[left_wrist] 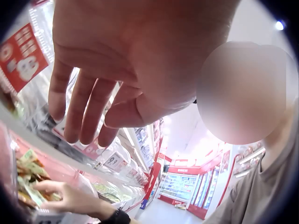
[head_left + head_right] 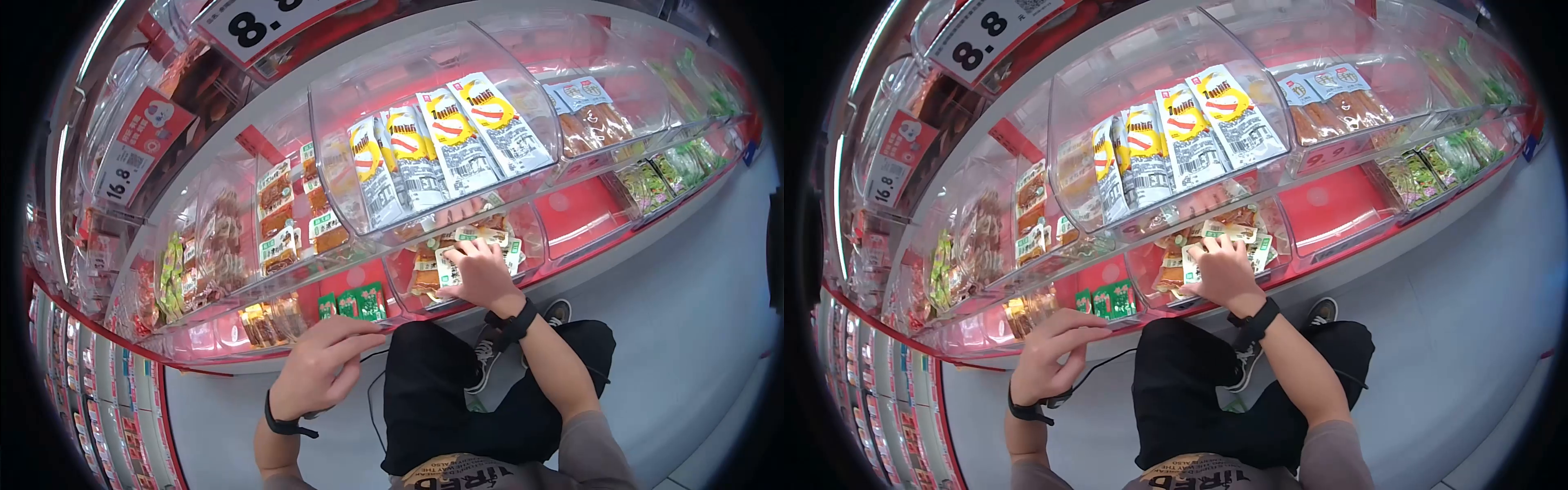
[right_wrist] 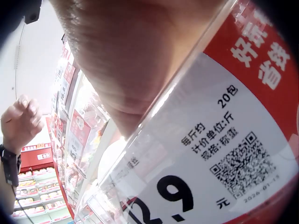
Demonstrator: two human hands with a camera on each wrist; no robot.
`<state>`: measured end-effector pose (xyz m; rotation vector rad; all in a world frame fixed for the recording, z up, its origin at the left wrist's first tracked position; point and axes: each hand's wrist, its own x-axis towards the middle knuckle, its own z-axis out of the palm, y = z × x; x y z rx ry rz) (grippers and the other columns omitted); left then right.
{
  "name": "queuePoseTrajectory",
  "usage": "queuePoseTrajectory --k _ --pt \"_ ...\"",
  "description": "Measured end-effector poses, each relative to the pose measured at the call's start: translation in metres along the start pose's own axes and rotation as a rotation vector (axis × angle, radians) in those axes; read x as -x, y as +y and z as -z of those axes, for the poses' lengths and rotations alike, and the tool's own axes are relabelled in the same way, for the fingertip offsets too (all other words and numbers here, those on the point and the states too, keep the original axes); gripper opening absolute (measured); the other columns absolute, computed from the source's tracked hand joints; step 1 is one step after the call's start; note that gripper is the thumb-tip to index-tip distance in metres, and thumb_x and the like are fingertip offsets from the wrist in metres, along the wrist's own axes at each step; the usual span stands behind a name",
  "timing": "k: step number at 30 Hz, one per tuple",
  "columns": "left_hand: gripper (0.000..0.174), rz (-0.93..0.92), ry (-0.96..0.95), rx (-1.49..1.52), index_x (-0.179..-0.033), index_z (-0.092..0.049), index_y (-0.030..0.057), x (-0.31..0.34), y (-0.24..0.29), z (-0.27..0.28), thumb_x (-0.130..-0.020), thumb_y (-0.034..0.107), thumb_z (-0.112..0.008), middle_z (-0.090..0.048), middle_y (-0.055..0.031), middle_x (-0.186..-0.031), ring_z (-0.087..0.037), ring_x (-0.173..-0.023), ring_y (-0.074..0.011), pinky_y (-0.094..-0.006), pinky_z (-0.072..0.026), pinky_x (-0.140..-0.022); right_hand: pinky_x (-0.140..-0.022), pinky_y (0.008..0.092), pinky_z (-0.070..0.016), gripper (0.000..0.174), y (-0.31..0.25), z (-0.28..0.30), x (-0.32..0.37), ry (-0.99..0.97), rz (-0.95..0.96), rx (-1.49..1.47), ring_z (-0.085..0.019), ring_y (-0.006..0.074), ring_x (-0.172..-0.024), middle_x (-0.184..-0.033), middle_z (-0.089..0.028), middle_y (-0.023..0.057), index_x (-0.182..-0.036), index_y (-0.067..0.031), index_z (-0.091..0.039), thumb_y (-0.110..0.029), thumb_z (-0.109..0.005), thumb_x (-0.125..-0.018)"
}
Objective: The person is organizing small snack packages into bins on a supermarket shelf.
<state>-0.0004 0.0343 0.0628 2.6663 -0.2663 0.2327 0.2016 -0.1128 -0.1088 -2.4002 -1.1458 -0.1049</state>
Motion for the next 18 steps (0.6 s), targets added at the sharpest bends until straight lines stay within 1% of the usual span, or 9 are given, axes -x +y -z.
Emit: queuePoseTrajectory --k 2,5,8,12,13,16,17,18 --pt "0.034 0.006 0.018 0.154 -0.096 -0.065 0.0028 0.007 -0.01 -0.028 -0.068 -0.01 -0.052 -0.062 -0.0098 -0.099 -0.06 -0.089 -0.0257 -0.0343 -0.0476 -0.075 -0.086 0.0441 -0.038 0.072 -0.002 0.004 -0.004 -0.056 -0.037 -0.02 -0.05 0.0257 -0.106 -0.109 -0.057 0.0053 -0.113 -0.0111 -0.059 -0.049 -0.078 -0.055" --pt "0.031 -0.001 0.034 0.243 -0.097 -0.064 0.003 0.009 -0.02 -0.056 -0.07 -0.008 -0.052 -0.063 -0.0092 -0.098 -0.061 -0.089 -0.0253 -0.0334 -0.0478 -0.076 -0.085 0.0494 -0.037 0.082 0.008 -0.014 -0.007 0.007 0.028 0.007 -0.048 0.0283 -0.108 -0.115 -0.056 0.0066 -0.117 -0.0102 -0.056 -0.054 -0.078 -0.051" --pt "0.03 0.018 0.003 0.298 -0.096 -0.065 0.0034 0.008 -0.016 -0.064 -0.071 -0.007 -0.052 -0.063 -0.0098 -0.098 -0.061 -0.09 -0.0252 -0.033 -0.0479 -0.078 -0.084 0.0524 -0.0367 0.078 0.009 -0.016 -0.009 -0.004 0.025 -0.034 -0.049 0.0307 -0.107 -0.112 -0.058 0.0083 -0.107 -0.0072 -0.059 -0.053 -0.079 -0.048" --pt "0.029 0.072 0.005 0.32 -0.095 -0.065 0.0029 0.012 -0.015 -0.062 -0.071 -0.007 -0.052 -0.063 -0.0099 -0.096 -0.061 -0.089 -0.0249 -0.0326 -0.0483 -0.077 -0.088 0.0525 -0.0362 0.064 0.003 -0.005 -0.011 -0.116 -0.003 -0.061 -0.049 0.0322 -0.106 -0.109 -0.059 0.0097 -0.107 -0.0055 -0.058 -0.04 -0.076 -0.056" --pt "0.029 0.089 -0.002 0.33 -0.094 -0.066 0.0027 0.015 -0.015 -0.062 -0.071 -0.007 -0.051 -0.064 -0.01 -0.096 -0.061 -0.089 -0.0248 -0.0323 -0.0485 -0.077 -0.09 0.0507 -0.0367 0.057 0.0 0.005 -0.009 -0.134 -0.009 -0.118 -0.052 0.0318 -0.104 -0.105 -0.061 0.0106 -0.107 -0.0054 -0.06 -0.035 -0.072 -0.06" --pt "0.028 0.138 -0.037 0.327 -0.094 -0.066 0.0021 0.017 -0.013 -0.058 -0.071 -0.007 -0.051 -0.064 -0.0101 -0.094 -0.062 -0.087 -0.0241 -0.0314 -0.0487 -0.076 -0.091 0.0486 -0.0364 0.054 0.005 0.007 -0.008 -0.147 0.025 -0.234 -0.055 0.0291 -0.101 -0.098 -0.063 0.012 -0.107 -0.0066 -0.062 -0.034 -0.072 -0.061" --pt "0.028 0.125 -0.032 0.337 -0.094 -0.065 0.0023 0.017 -0.014 -0.058 -0.072 -0.006 -0.051 -0.063 -0.0098 -0.093 -0.062 -0.085 -0.024 -0.0315 -0.0484 -0.075 -0.087 0.0447 -0.0413 0.046 0.008 0.011 -0.007 -0.121 0.048 -0.285 -0.061 0.0286 -0.092 -0.091 -0.066 0.0139 -0.103 -0.0045 -0.065 -0.03 -0.071 -0.065" --pt "0.027 0.113 -0.026 0.348 -0.095 -0.064 0.0025 0.018 -0.015 -0.06 -0.072 -0.005 -0.051 -0.063 -0.0094 -0.092 -0.061 -0.083 -0.0239 -0.0315 -0.0481 -0.073 -0.084 0.0436 -0.0431 0.043 0.011 0.014 -0.007 -0.13 0.019 -0.372 -0.061 0.0295 -0.09 -0.09 -0.066 0.0149 -0.101 -0.0034 -0.065 -0.029 -0.07 -0.067"
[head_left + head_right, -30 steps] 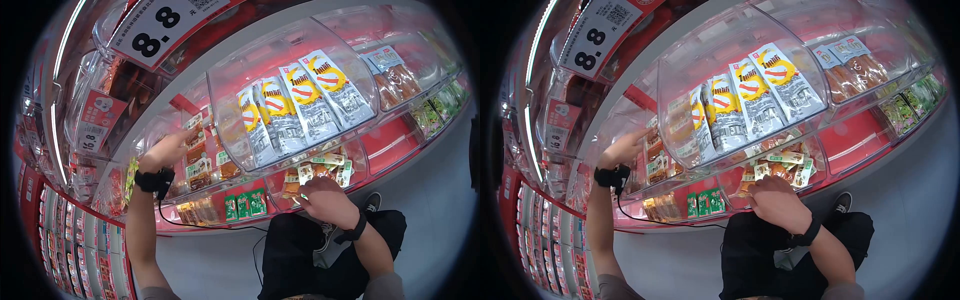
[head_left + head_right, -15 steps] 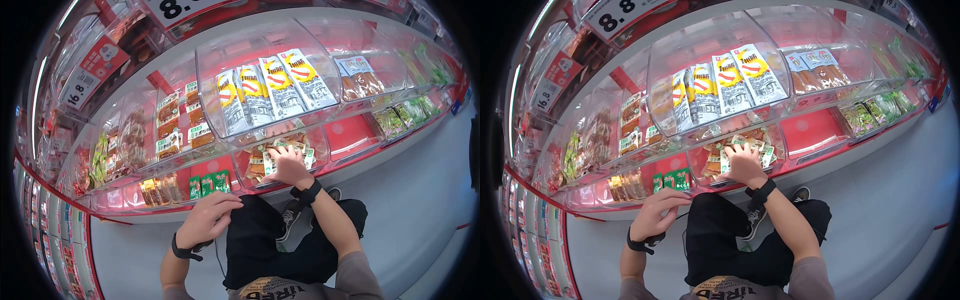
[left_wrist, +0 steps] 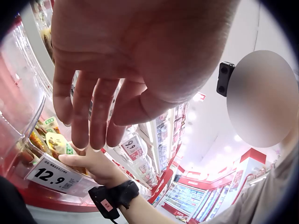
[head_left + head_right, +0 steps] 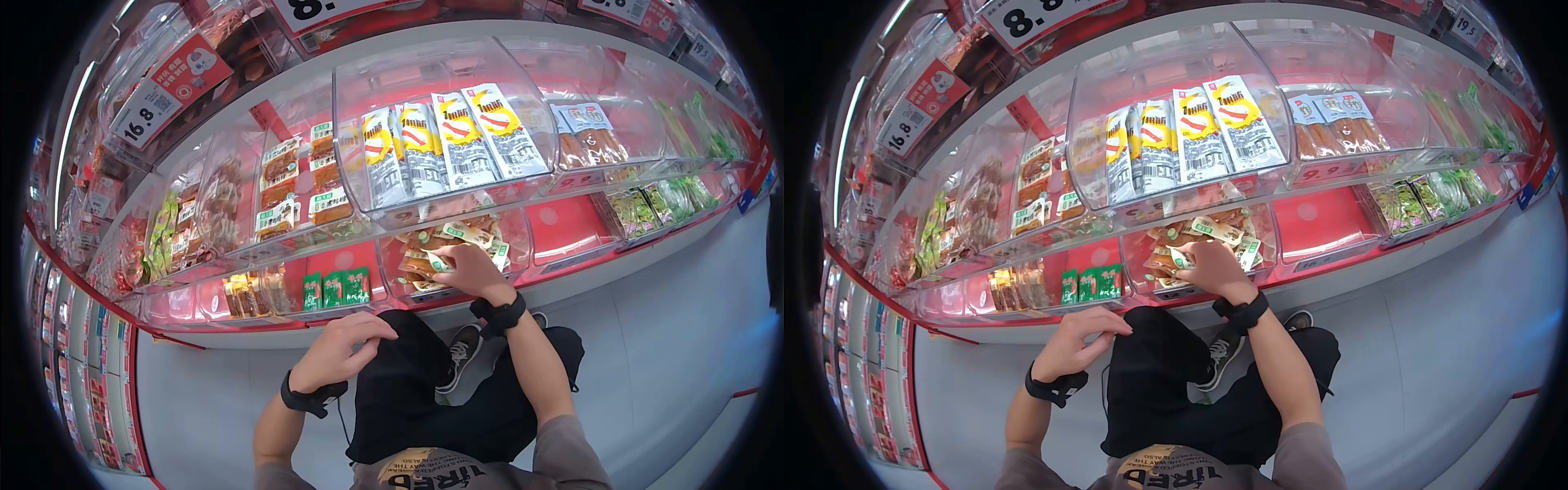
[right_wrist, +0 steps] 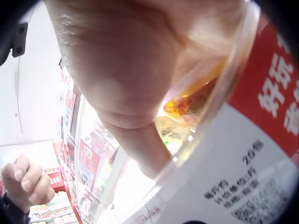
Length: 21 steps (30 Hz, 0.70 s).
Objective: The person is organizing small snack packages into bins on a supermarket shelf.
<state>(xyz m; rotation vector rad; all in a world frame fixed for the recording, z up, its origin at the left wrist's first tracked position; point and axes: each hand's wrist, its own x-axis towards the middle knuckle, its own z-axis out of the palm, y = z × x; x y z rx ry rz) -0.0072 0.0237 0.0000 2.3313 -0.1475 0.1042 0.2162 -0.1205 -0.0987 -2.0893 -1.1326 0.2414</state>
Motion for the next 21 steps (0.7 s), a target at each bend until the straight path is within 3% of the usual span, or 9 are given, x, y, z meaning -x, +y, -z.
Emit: queuePoseTrajectory --k 2,3,6,7,10,11,16,19,21 --pt "0.026 -0.025 0.008 0.023 -0.097 -0.063 0.0027 0.0 -0.005 -0.002 -0.074 -0.003 -0.052 -0.062 -0.0086 -0.092 -0.061 -0.081 -0.0227 -0.0308 -0.0478 -0.071 -0.079 0.0415 -0.0465 0.038 0.006 0.009 0.001 -0.008 -0.049 -0.174 -0.063 0.0312 -0.085 -0.089 -0.066 0.0168 -0.098 -0.001 -0.066 -0.027 -0.069 -0.069" --pt "0.027 -0.038 0.013 0.034 -0.099 -0.062 0.0028 -0.001 -0.008 -0.003 -0.075 -0.003 -0.052 -0.062 -0.0082 -0.092 -0.061 -0.081 -0.0216 -0.0301 -0.0477 -0.071 -0.07 0.0352 -0.0494 0.034 0.004 0.011 0.001 0.084 -0.04 -0.221 -0.065 0.0264 -0.077 -0.085 -0.067 0.0177 -0.095 0.0039 -0.065 -0.023 -0.068 -0.075" --pt "0.025 0.068 0.186 0.212 -0.105 -0.06 0.0014 -0.01 -0.012 -0.014 -0.08 0.001 -0.055 -0.063 -0.0077 -0.094 -0.061 -0.081 -0.0174 -0.028 -0.0474 -0.07 -0.07 0.0305 -0.0489 0.034 -0.003 0.029 0.009 0.12 -0.079 -0.548 -0.063 0.016 -0.075 -0.082 -0.067 0.0156 -0.096 0.0066 -0.064 -0.022 -0.067 -0.078" --pt "0.025 0.13 0.271 0.294 -0.107 -0.059 0.0008 -0.016 -0.012 -0.02 -0.082 0.003 -0.056 -0.063 -0.0077 -0.095 -0.06 -0.081 -0.016 -0.0274 -0.0472 -0.07 -0.07 0.0259 -0.048 0.031 -0.003 0.029 0.01 0.107 -0.037 -0.702 -0.059 0.0099 -0.075 -0.082 -0.067 0.0105 -0.097 0.0077 -0.064 -0.018 -0.065 -0.081" --pt "0.028 0.181 0.503 0.502 -0.11 -0.057 -0.0012 -0.034 -0.009 -0.035 -0.085 0.01 -0.06 -0.063 -0.0091 -0.096 -0.06 -0.082 -0.0123 -0.026 -0.047 -0.07 -0.07 0.0246 -0.0486 0.027 -0.023 0.036 0.019 0.058 0.031 -0.854 -0.059 0.0093 -0.079 -0.089 -0.066 0.0053 -0.099 0.0079 -0.063 -0.014 -0.064 -0.082" --pt "0.028 0.171 0.464 0.464 -0.109 -0.057 -0.0017 -0.035 -0.012 -0.038 -0.085 0.012 -0.061 -0.063 -0.0096 -0.094 -0.06 -0.081 -0.0122 -0.0257 -0.047 -0.069 -0.072 0.0245 -0.0471 0.025 -0.037 0.038 0.023 0.018 -0.006 -0.891 -0.058 0.0087 -0.081 -0.091 -0.065 0.0049 -0.099 0.0056 -0.063 -0.014 -0.063 -0.083" --pt "0.024 0.235 0.329 0.354 -0.101 -0.056 -0.003 -0.034 -0.028 -0.042 -0.085 0.014 -0.063 -0.064 -0.0089 -0.084 -0.061 -0.073 -0.0119 -0.024 -0.0469 -0.064 -0.071 0.0251 -0.0465 0.024 -0.053 0.027 0.013 -0.104 0.21 -0.838 -0.057 0.0086 -0.079 -0.084 -0.064 0.0046 -0.101 0.0026 -0.063 -0.016 -0.06 -0.086" --pt "0.019 0.248 0.45 0.414 -0.097 -0.055 -0.0032 -0.028 -0.024 -0.037 -0.087 0.012 -0.061 -0.062 -0.006 -0.077 -0.059 -0.068 -0.0105 -0.0225 -0.0465 -0.061 -0.066 0.0253 -0.0465 0.022 -0.05 0.017 0.003 -0.025 0.229 -0.868 -0.056 0.0074 -0.073 -0.08 -0.063 0.0042 -0.096 0.0042 -0.063 -0.015 -0.061 -0.086" --pt "0.017 0.238 0.478 0.482 -0.097 -0.055 -0.0032 -0.021 -0.021 -0.03 -0.088 0.01 -0.059 -0.062 -0.0054 -0.078 -0.059 -0.068 -0.01 -0.0221 -0.0466 -0.062 -0.067 0.0239 -0.0465 0.02 -0.043 0.021 -0.002 -0.213 0.112 -0.948 -0.057 0.0072 -0.076 -0.083 -0.064 0.0038 -0.095 0.0038 -0.063 -0.014 -0.061 -0.086"
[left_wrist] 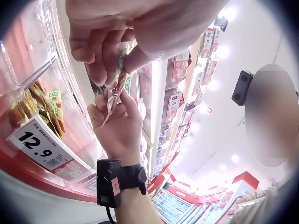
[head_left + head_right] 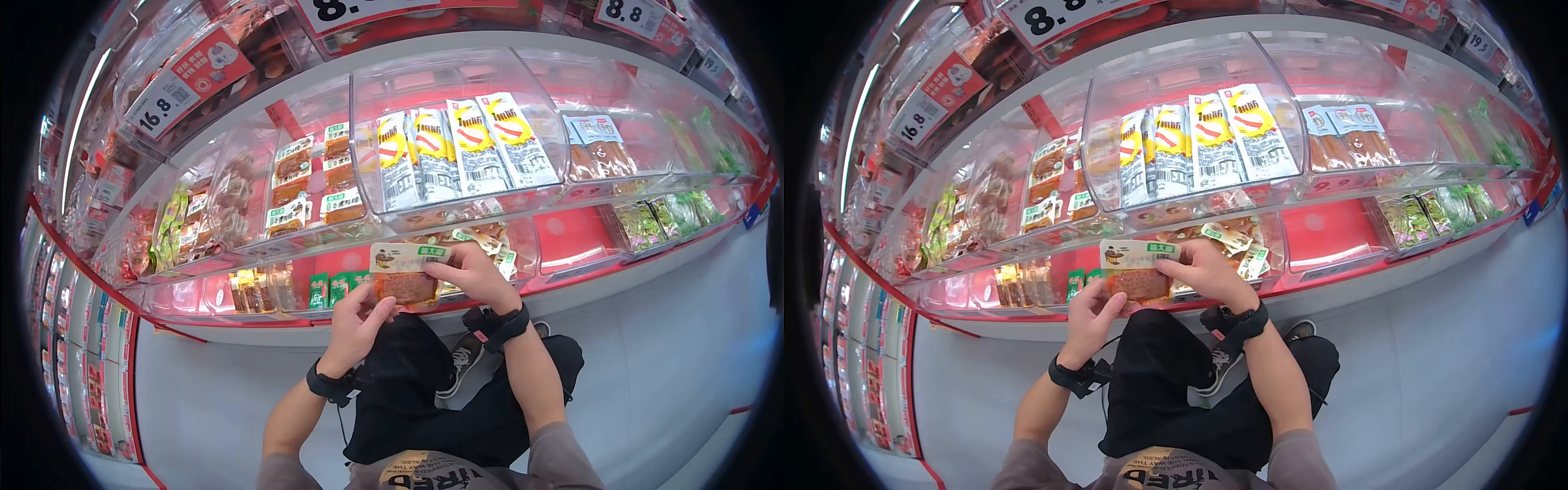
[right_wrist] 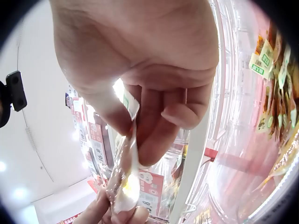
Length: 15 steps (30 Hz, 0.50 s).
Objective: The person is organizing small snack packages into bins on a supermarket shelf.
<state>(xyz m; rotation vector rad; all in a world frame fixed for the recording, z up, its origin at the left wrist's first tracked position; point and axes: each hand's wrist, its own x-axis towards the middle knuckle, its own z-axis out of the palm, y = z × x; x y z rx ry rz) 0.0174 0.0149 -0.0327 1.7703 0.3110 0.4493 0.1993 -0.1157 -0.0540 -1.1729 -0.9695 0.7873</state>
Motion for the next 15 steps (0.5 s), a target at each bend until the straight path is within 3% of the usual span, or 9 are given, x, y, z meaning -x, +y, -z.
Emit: queuePoseTrajectory --k 1,7,11,14,15 --pt "0.016 0.001 0.01 0.037 -0.097 -0.055 -0.0032 0.002 0.002 0.003 -0.088 0.01 -0.058 -0.061 -0.0051 -0.078 -0.059 -0.069 -0.0097 -0.0219 -0.0466 -0.062 -0.067 0.0232 -0.0466 0.019 -0.001 0.002 -0.002 -0.055 -0.088 -0.05 -0.058 0.007 -0.077 -0.084 -0.065 0.0036 -0.095 0.0036 -0.063 -0.013 -0.062 -0.087" --pt "0.021 -0.069 0.036 0.165 -0.108 -0.051 -0.0038 0.008 0.006 0.007 -0.09 0.007 -0.053 -0.061 -0.007 -0.085 -0.061 -0.07 -0.0123 -0.0223 -0.0467 -0.062 -0.067 0.0222 -0.0476 0.019 -0.008 -0.019 -0.008 -0.028 0.032 -0.129 -0.06 0.0071 -0.077 -0.089 -0.066 0.0049 -0.1 0.0039 -0.063 -0.01 -0.062 -0.087" --pt "0.027 -0.017 0.015 0.159 -0.115 -0.047 -0.0025 0.013 0.018 0.008 -0.091 0.007 -0.053 -0.063 -0.009 -0.087 -0.063 -0.069 -0.0141 -0.0223 -0.0456 -0.059 -0.068 0.0214 -0.0478 0.026 -0.025 -0.024 -0.006 -0.069 0.072 -0.152 -0.06 0.0066 -0.079 -0.091 -0.066 0.0062 -0.106 0.0037 -0.062 -0.011 -0.064 -0.085" --pt "0.028 -0.032 0.058 0.147 -0.116 -0.047 -0.0017 0.014 0.017 0.009 -0.091 0.008 -0.053 -0.063 -0.0093 -0.085 -0.062 -0.063 -0.0132 -0.0214 -0.0437 -0.054 -0.055 0.0208 -0.0459 0.025 -0.017 -0.024 -0.006 -0.229 0.047 0.13 -0.058 0.0064 -0.061 -0.07 -0.064 0.0028 -0.098 0.0016 -0.063 -0.019 -0.065 -0.084" --pt "0.028 -0.028 0.071 0.134 -0.116 -0.047 -0.0015 0.014 0.017 0.009 -0.091 0.008 -0.053 -0.063 -0.0087 -0.083 -0.061 -0.06 -0.0117 -0.0208 -0.0427 -0.052 -0.054 0.021 -0.0461 0.025 -0.016 -0.027 -0.006 -0.231 0.028 0.096 -0.059 0.0071 -0.059 -0.069 -0.064 0.0032 -0.097 0.0015 -0.063 -0.02 -0.066 -0.084"
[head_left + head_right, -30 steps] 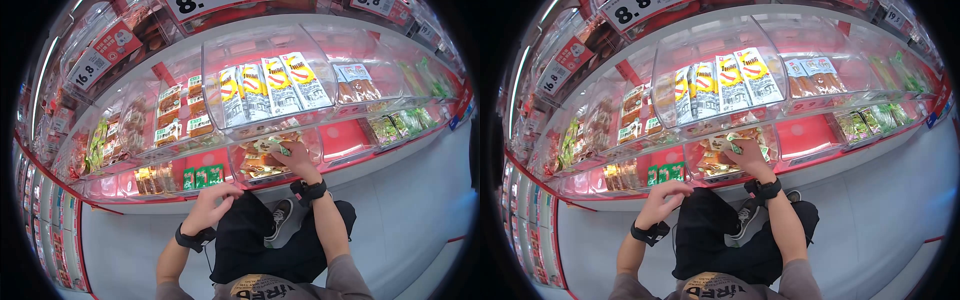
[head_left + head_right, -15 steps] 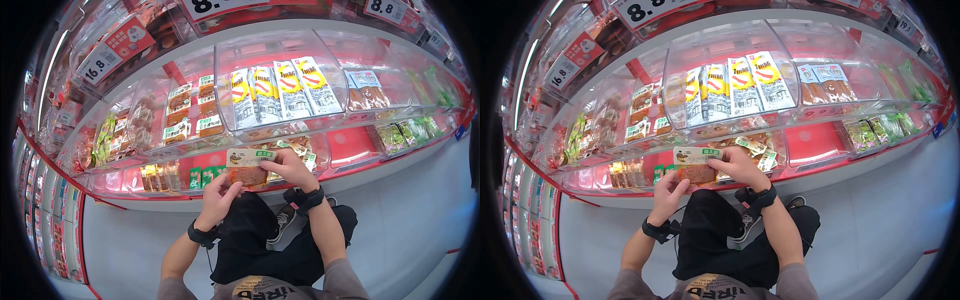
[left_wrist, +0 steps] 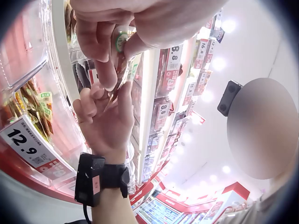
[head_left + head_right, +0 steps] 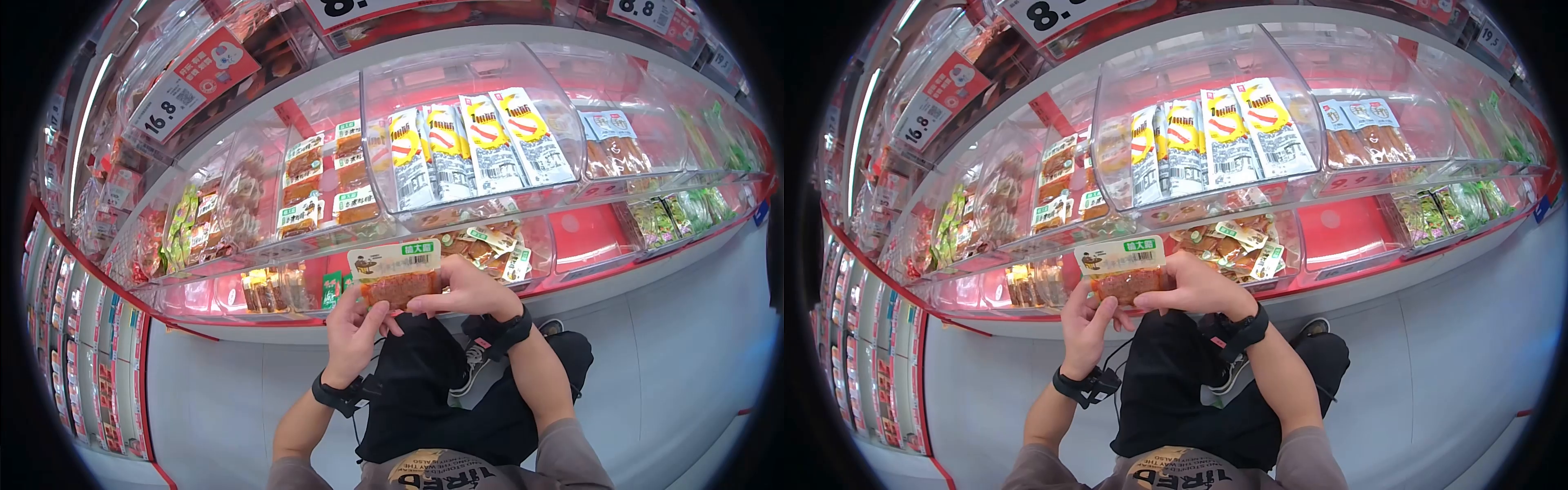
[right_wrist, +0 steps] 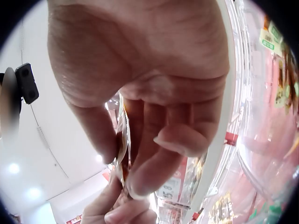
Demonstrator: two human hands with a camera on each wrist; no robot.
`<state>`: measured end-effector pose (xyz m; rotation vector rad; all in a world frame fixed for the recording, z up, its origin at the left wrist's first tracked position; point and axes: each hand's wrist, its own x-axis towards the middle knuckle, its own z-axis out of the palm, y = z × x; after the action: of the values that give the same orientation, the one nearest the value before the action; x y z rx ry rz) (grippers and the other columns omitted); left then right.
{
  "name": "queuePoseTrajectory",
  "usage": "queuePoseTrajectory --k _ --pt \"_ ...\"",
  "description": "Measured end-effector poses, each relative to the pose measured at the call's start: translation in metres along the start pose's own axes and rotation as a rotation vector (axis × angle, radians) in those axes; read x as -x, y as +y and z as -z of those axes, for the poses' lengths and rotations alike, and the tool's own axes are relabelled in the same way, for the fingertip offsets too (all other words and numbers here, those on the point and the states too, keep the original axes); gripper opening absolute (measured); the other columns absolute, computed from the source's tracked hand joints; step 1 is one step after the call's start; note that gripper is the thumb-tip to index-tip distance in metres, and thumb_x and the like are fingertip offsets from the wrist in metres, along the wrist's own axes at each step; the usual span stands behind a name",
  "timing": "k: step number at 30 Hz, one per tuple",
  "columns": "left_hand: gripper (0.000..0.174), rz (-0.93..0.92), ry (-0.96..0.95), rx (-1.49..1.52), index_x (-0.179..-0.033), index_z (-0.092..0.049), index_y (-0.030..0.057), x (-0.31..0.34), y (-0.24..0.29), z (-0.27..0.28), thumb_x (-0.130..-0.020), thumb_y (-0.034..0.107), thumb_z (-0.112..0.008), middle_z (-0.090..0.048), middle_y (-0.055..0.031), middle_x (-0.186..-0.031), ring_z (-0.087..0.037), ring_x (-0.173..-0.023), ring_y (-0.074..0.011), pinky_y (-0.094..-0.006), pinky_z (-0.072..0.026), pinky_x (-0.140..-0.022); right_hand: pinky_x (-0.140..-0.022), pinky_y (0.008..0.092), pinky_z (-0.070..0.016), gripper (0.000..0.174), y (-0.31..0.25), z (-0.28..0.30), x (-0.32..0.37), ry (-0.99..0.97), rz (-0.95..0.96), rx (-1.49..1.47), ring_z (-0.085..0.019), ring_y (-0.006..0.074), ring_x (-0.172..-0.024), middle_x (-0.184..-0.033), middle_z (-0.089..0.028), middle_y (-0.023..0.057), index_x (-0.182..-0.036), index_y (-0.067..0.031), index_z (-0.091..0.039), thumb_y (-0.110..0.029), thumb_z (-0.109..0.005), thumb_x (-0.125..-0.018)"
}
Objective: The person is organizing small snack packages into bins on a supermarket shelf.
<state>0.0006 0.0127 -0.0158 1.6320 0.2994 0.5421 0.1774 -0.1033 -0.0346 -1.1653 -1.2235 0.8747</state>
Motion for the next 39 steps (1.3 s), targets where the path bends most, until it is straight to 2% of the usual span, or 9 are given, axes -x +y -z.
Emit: queuePoseTrajectory --k 4,7,10,13,16,22,25,31,39 --pt "0.029 0.031 0.022 -0.046 -0.118 -0.045 -0.0013 0.0 -0.004 0.006 -0.092 0.009 -0.052 -0.062 -0.0075 -0.08 -0.052 -0.05 -0.008 -0.019 -0.0372 -0.044 -0.051 0.0216 -0.0468 0.023 -0.004 -0.007 -0.004 -0.028 -0.049 -0.095 -0.06 0.0094 -0.055 -0.068 -0.064 0.0051 -0.094 0.0014 -0.062 -0.019 -0.066 -0.083" --pt "0.028 0.003 0.06 0.011 -0.116 -0.047 -0.0011 0.0 -0.004 0.002 -0.091 0.011 -0.054 -0.058 -0.0028 -0.072 -0.047 -0.047 -0.0047 -0.0177 -0.0337 -0.04 -0.051 0.0216 -0.047 0.023 -0.003 -0.01 -0.004 -0.036 -0.057 -0.102 -0.06 0.0095 -0.055 -0.068 -0.064 0.0057 -0.095 0.0019 -0.061 -0.017 -0.065 -0.084" --pt "0.029 0.045 0.016 0.039 -0.117 -0.046 -0.0005 0.0 -0.006 0.008 -0.092 0.011 -0.054 -0.059 -0.0033 -0.071 -0.048 -0.047 -0.0049 -0.0174 -0.033 -0.04 -0.051 0.0217 -0.0474 0.022 -0.003 -0.011 -0.004 -0.039 -0.055 -0.125 -0.06 0.0096 -0.056 -0.068 -0.064 0.0058 -0.096 0.0025 -0.061 -0.016 -0.064 -0.085" --pt "0.031 0.199 0.023 0.225 -0.119 -0.044 -0.0003 -0.001 0.001 0.006 -0.091 0.01 -0.054 -0.059 -0.0042 -0.073 -0.05 -0.049 -0.0058 -0.0177 -0.0341 -0.042 -0.051 0.0216 -0.0477 0.022 -0.005 -0.011 -0.004 -0.03 -0.048 -0.141 -0.061 0.0097 -0.057 -0.068 -0.064 0.0057 -0.094 0.003 -0.061 -0.016 -0.064 -0.085" --pt "0.035 0.201 0.036 0.371 -0.121 -0.042 -0.0005 -0.002 -0.001 0.002 -0.09 0.009 -0.056 -0.06 -0.0049 -0.075 -0.054 -0.054 -0.0077 -0.0187 -0.0382 -0.046 -0.051 0.0215 -0.0477 0.022 0.0 -0.01 -0.005 0.001 -0.025 -0.124 -0.061 0.0095 -0.057 -0.069 -0.064 0.0058 -0.093 0.0034 -0.061 -0.016 -0.064 -0.084" --pt "0.026 0.201 0.006 0.22 -0.107 -0.053 -0.0015 -0.003 -0.008 -0.002 -0.085 0.009 -0.062 -0.061 -0.0052 -0.076 -0.058 -0.061 -0.0098 -0.0206 -0.0444 -0.052 -0.05 0.0215 -0.0472 0.022 0.001 -0.01 -0.005 0.021 0.0 -0.069 -0.06 0.0093 -0.055 -0.068 -0.064 0.0058 -0.092 0.0039 -0.061 -0.017 -0.065 -0.084" --pt "0.019 0.201 0.019 0.144 -0.097 -0.058 -0.0019 -0.005 -0.012 -0.001 -0.084 0.01 -0.065 -0.061 -0.0049 -0.073 -0.057 -0.059 -0.0088 -0.0201 -0.0438 -0.051 -0.05 0.0215 -0.047 0.023 -0.002 -0.013 -0.006 0.022 0.005 -0.059 -0.06 0.0094 -0.054 -0.067 -0.064 0.0056 -0.092 0.0042 -0.06 -0.016 -0.065 -0.084" --pt "0.017 0.236 -0.016 0.118 -0.094 -0.059 -0.0032 -0.006 -0.01 0.004 -0.084 0.01 -0.065 -0.06 -0.0035 -0.069 -0.053 -0.051 -0.0069 -0.0197 -0.0412 -0.046 -0.05 0.0215 -0.0468 0.022 0.002 -0.014 -0.006 0.015 -0.011 -0.019 -0.06 0.0094 -0.054 -0.066 -0.063 0.006 -0.093 0.0043 -0.06 -0.015 -0.065 -0.083" --pt "0.014 0.217 -0.063 0.044 -0.093 -0.06 -0.003 -0.002 -0.01 0.008 -0.085 0.009 -0.062 -0.06 -0.0039 -0.071 -0.053 -0.055 -0.0074 -0.0212 -0.0424 -0.049 -0.051 0.0221 -0.0481 0.022 0.003 -0.022 -0.006 0.02 0.004 0.022 -0.06 0.0093 -0.054 -0.066 -0.063 0.0063 -0.099 0.0029 -0.06 -0.013 -0.063 -0.085"
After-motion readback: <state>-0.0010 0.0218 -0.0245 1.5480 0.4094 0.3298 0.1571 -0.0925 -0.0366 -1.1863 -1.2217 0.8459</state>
